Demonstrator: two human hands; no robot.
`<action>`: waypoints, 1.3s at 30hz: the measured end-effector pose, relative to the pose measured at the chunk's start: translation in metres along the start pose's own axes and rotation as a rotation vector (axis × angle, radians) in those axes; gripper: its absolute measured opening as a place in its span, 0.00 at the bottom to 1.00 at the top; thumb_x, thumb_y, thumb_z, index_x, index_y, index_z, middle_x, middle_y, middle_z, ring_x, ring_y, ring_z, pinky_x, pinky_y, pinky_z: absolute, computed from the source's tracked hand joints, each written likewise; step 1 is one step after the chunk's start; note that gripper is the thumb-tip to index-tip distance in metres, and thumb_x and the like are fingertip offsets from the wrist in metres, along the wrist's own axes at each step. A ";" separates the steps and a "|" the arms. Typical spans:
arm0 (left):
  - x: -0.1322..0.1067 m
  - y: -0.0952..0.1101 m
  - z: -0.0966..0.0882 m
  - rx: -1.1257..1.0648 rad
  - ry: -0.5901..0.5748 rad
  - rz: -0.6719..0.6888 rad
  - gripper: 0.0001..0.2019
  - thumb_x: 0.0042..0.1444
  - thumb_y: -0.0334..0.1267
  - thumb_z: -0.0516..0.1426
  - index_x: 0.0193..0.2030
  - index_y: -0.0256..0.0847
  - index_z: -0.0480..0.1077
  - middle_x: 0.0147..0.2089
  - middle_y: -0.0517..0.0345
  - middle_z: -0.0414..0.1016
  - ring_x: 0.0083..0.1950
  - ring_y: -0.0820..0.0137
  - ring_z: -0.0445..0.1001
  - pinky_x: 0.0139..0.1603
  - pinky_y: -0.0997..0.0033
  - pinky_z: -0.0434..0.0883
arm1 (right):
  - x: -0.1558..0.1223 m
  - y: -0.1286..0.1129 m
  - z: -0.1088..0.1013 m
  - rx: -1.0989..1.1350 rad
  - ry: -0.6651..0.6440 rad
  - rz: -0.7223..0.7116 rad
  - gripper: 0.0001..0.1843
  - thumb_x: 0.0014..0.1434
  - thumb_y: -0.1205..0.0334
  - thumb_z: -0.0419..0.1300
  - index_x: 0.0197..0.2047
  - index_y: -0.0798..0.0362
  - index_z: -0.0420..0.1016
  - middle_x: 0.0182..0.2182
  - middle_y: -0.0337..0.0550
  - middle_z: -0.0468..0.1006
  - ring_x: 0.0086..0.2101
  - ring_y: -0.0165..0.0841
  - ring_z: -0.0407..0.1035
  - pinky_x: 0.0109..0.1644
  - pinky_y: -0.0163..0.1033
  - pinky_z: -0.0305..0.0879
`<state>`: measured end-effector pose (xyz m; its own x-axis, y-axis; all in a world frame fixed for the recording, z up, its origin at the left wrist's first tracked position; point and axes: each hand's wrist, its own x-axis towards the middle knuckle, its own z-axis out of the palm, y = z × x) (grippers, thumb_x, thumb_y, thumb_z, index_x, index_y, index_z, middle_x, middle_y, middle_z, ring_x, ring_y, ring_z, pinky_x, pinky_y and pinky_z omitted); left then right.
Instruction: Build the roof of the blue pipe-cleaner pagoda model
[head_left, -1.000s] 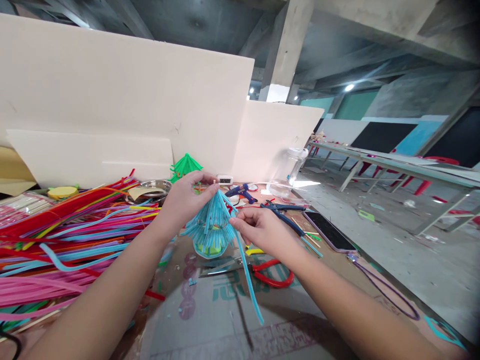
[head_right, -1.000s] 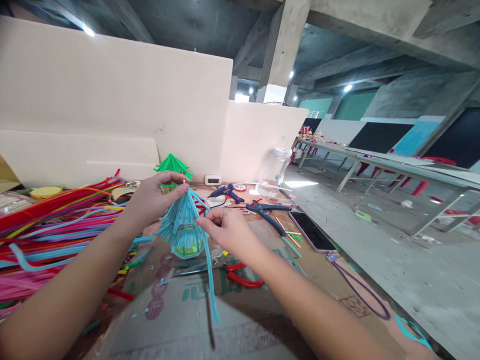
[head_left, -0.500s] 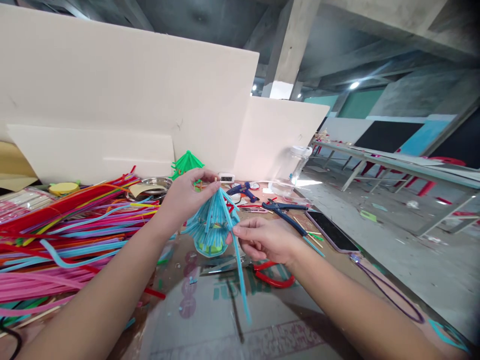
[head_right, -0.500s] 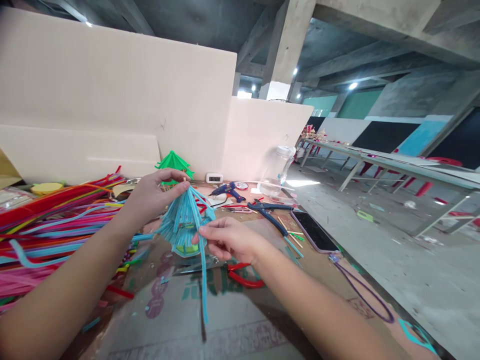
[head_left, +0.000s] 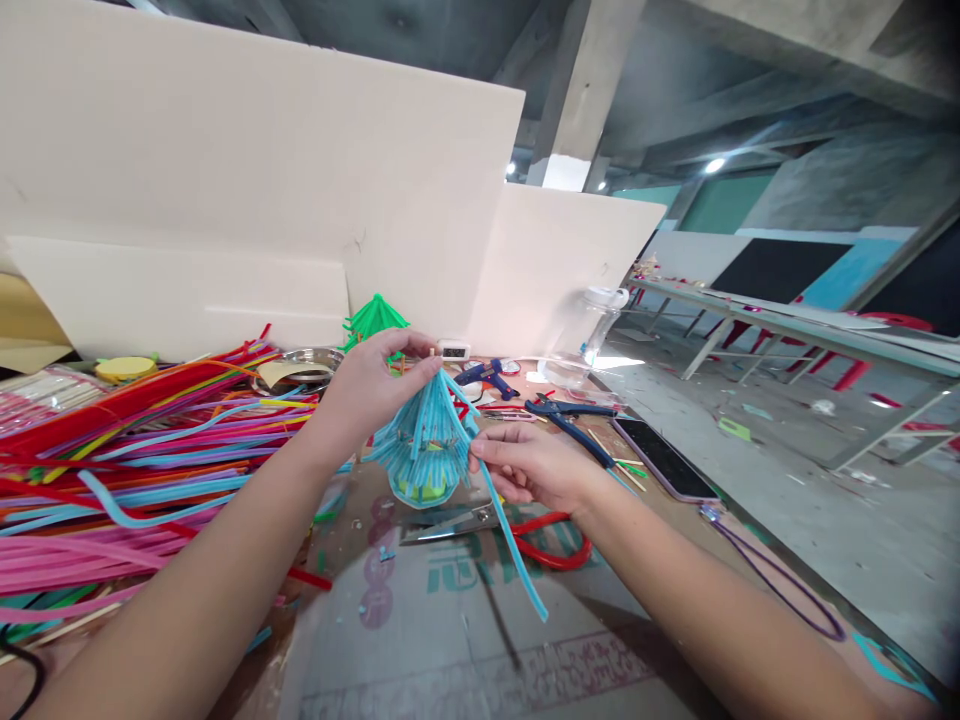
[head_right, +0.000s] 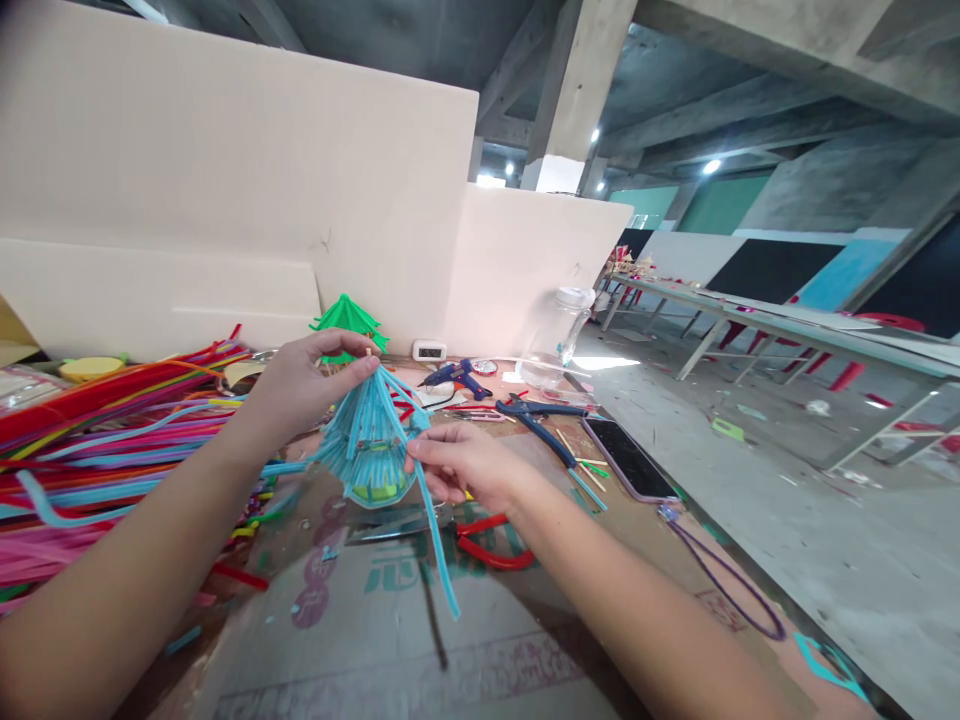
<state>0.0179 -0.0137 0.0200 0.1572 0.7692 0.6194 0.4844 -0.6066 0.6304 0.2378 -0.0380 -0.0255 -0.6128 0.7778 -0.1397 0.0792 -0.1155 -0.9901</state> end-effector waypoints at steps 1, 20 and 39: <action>0.000 0.001 0.000 0.000 -0.002 0.000 0.10 0.57 0.44 0.57 0.39 0.41 0.74 0.44 0.55 0.78 0.46 0.65 0.75 0.49 0.67 0.70 | 0.001 0.000 0.000 -0.004 0.007 0.000 0.15 0.59 0.51 0.61 0.31 0.56 0.73 0.11 0.31 0.66 0.11 0.21 0.53 0.14 0.26 0.47; -0.002 0.007 -0.006 0.043 -0.024 -0.079 0.16 0.58 0.51 0.57 0.42 0.42 0.76 0.48 0.56 0.79 0.50 0.63 0.75 0.49 0.69 0.68 | 0.005 0.001 0.007 -0.024 0.070 -0.004 0.17 0.54 0.49 0.63 0.29 0.56 0.72 0.10 0.32 0.66 0.10 0.21 0.53 0.13 0.27 0.45; 0.001 -0.004 -0.007 -0.029 0.085 -0.036 0.15 0.56 0.38 0.56 0.50 0.39 0.68 0.45 0.54 0.75 0.44 0.67 0.73 0.45 0.67 0.70 | 0.006 0.002 0.007 -0.059 0.086 -0.009 0.19 0.54 0.46 0.63 0.29 0.55 0.73 0.10 0.31 0.67 0.11 0.21 0.53 0.14 0.28 0.47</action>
<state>0.0096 -0.0119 0.0213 0.0655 0.7714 0.6329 0.4631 -0.5854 0.6655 0.2288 -0.0377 -0.0286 -0.5440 0.8293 -0.1283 0.1212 -0.0736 -0.9899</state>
